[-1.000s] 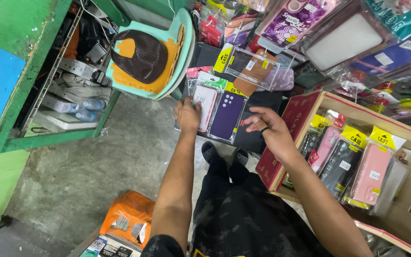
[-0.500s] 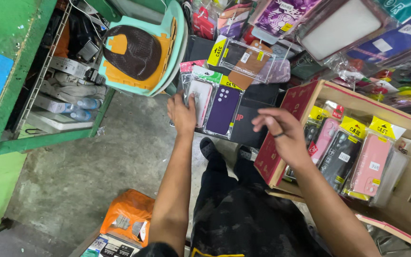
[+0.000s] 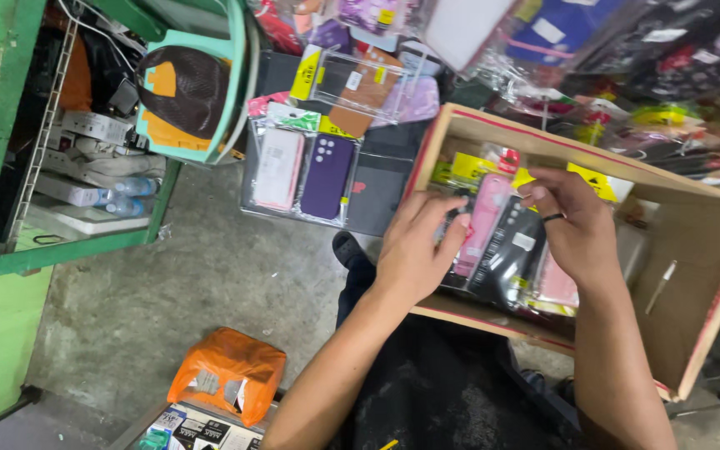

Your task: The person sorts through a box of mobile phone cases, removes cases from their plastic packaging to check them, and places the items back into the box and onto nearby display shelves.

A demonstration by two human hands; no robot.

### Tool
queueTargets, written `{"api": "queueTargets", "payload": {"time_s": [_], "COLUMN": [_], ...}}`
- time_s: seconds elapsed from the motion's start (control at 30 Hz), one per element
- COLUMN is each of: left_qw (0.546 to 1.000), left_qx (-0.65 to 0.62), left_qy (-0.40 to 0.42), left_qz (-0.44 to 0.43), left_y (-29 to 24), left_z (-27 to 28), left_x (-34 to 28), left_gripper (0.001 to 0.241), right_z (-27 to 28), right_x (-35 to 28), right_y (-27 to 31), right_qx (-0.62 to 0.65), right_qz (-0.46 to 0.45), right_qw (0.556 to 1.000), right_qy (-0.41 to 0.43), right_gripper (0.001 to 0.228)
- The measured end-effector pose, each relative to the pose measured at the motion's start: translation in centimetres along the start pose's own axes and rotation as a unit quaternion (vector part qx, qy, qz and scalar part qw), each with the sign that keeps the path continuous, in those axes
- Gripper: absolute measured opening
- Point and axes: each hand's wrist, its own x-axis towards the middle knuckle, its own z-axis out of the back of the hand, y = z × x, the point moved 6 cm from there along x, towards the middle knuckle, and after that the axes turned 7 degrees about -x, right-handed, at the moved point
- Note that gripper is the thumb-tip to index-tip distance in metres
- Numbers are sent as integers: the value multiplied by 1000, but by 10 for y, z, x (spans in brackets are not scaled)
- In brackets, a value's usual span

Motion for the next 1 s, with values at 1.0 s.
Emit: {"api": "queueTargets", "payload": {"time_s": [1.0], "left_qw": [945], "left_qx": [193], "left_qy": [152], "left_qz": [217], "left_y": [68], "left_z": [-139], "left_x": [-36], "left_gripper": [56], "right_z": [16], "right_x": [-21], "right_y": [-94], "right_qx": [-123], "right_qz": [-41], "right_qw": [991], "right_qy": [12], "right_gripper": [48]}}
